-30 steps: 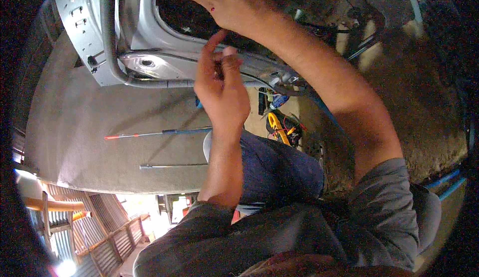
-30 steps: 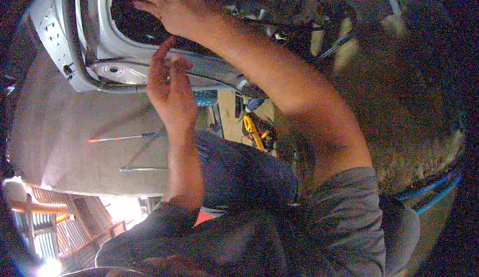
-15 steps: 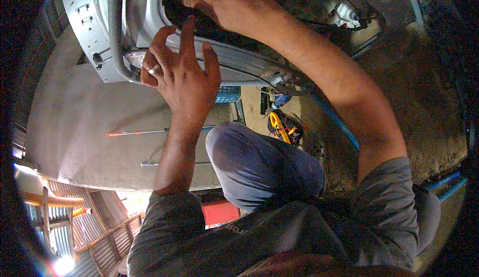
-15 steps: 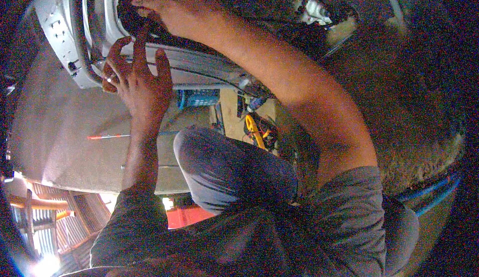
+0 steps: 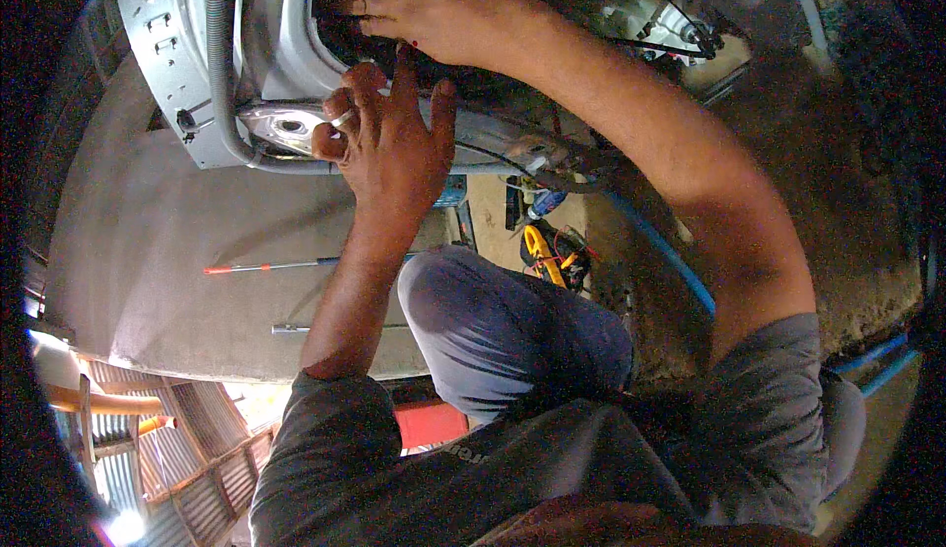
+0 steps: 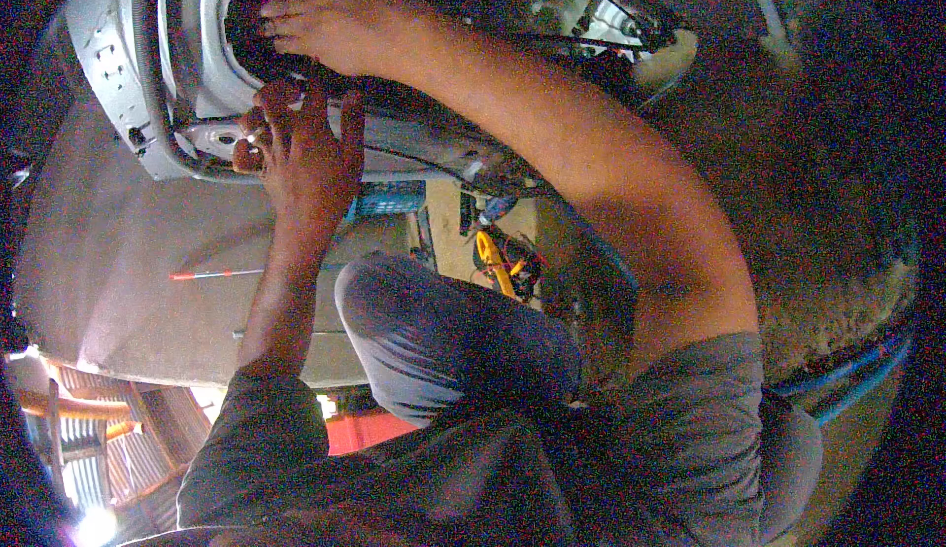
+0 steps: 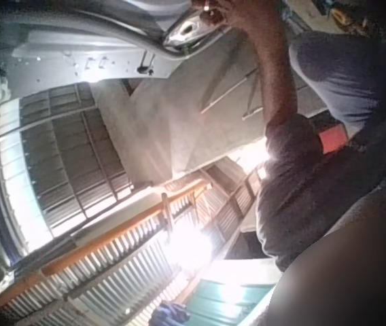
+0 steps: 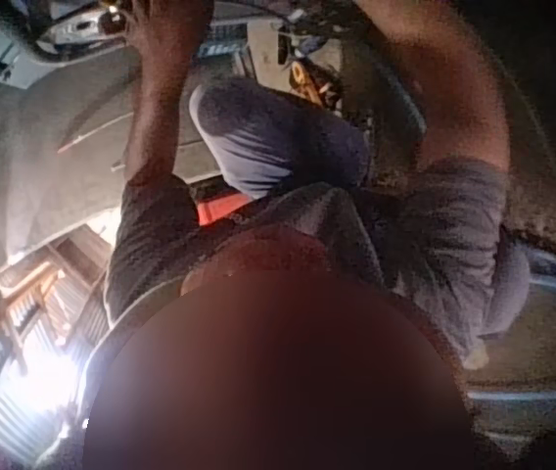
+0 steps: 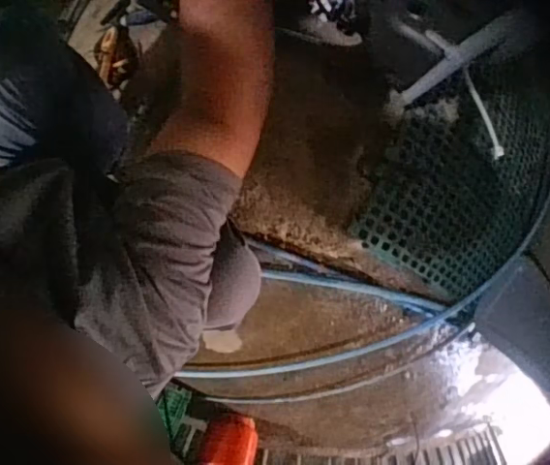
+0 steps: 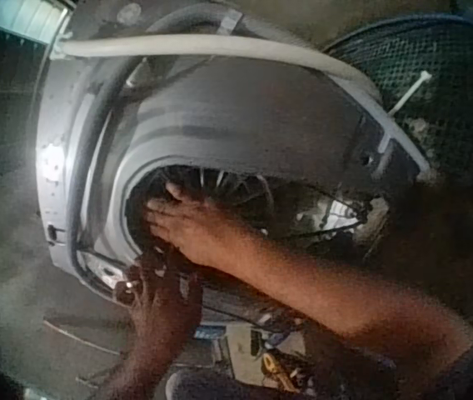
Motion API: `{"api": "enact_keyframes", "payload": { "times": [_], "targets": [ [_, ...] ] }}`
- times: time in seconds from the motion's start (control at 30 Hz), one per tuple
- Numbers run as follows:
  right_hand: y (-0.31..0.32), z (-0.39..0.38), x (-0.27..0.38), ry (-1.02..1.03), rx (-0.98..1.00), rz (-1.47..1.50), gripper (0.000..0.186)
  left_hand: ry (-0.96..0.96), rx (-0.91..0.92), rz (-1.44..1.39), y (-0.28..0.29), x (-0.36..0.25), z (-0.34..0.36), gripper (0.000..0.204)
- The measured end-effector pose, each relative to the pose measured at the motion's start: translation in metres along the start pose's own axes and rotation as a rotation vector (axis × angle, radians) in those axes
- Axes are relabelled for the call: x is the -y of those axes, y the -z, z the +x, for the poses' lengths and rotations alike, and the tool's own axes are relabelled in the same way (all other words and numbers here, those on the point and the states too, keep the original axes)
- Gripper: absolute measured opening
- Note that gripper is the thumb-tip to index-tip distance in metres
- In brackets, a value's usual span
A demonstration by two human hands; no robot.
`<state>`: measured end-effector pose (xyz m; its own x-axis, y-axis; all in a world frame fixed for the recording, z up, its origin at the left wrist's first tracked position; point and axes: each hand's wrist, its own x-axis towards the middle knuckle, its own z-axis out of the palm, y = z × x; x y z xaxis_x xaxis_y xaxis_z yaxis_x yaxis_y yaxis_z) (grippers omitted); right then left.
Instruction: The person works on the back of a washing machine, routing wires and securing components with a cordless drill. They then use a multimeter to test electrical connections.
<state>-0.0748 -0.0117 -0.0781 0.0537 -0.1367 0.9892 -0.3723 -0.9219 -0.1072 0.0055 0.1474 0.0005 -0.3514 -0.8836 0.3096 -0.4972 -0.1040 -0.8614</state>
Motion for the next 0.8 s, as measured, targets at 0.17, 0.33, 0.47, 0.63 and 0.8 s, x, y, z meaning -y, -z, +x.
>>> {"api": "enact_keyframes", "payload": {
  "times": [0.17, 0.33, 0.47, 0.63, 0.8],
  "targets": [
    [0.007, -0.006, 0.001, -0.108, 0.094, 0.133, 0.046, -0.033, -0.107, -0.01, -0.015, -0.001, -0.001, 0.061],
    [-0.005, 0.0, -0.004, -0.01, 0.07, 0.041, 0.047, -0.079, -0.114, -0.037, -0.024, -0.007, -0.003, 0.054],
    [-0.01, 0.001, -0.008, 0.078, 0.076, -0.067, 0.047, -0.06, -0.121, -0.052, -0.024, -0.01, -0.004, 0.05],
    [-0.01, -0.001, -0.008, 0.095, 0.088, -0.064, 0.047, -0.068, -0.111, -0.037, -0.025, -0.01, -0.002, 0.051],
    [-0.015, -0.001, -0.011, 0.096, 0.096, 0.008, 0.043, -0.049, -0.089, -0.063, -0.025, -0.016, -0.003, 0.052]
  ]
}}
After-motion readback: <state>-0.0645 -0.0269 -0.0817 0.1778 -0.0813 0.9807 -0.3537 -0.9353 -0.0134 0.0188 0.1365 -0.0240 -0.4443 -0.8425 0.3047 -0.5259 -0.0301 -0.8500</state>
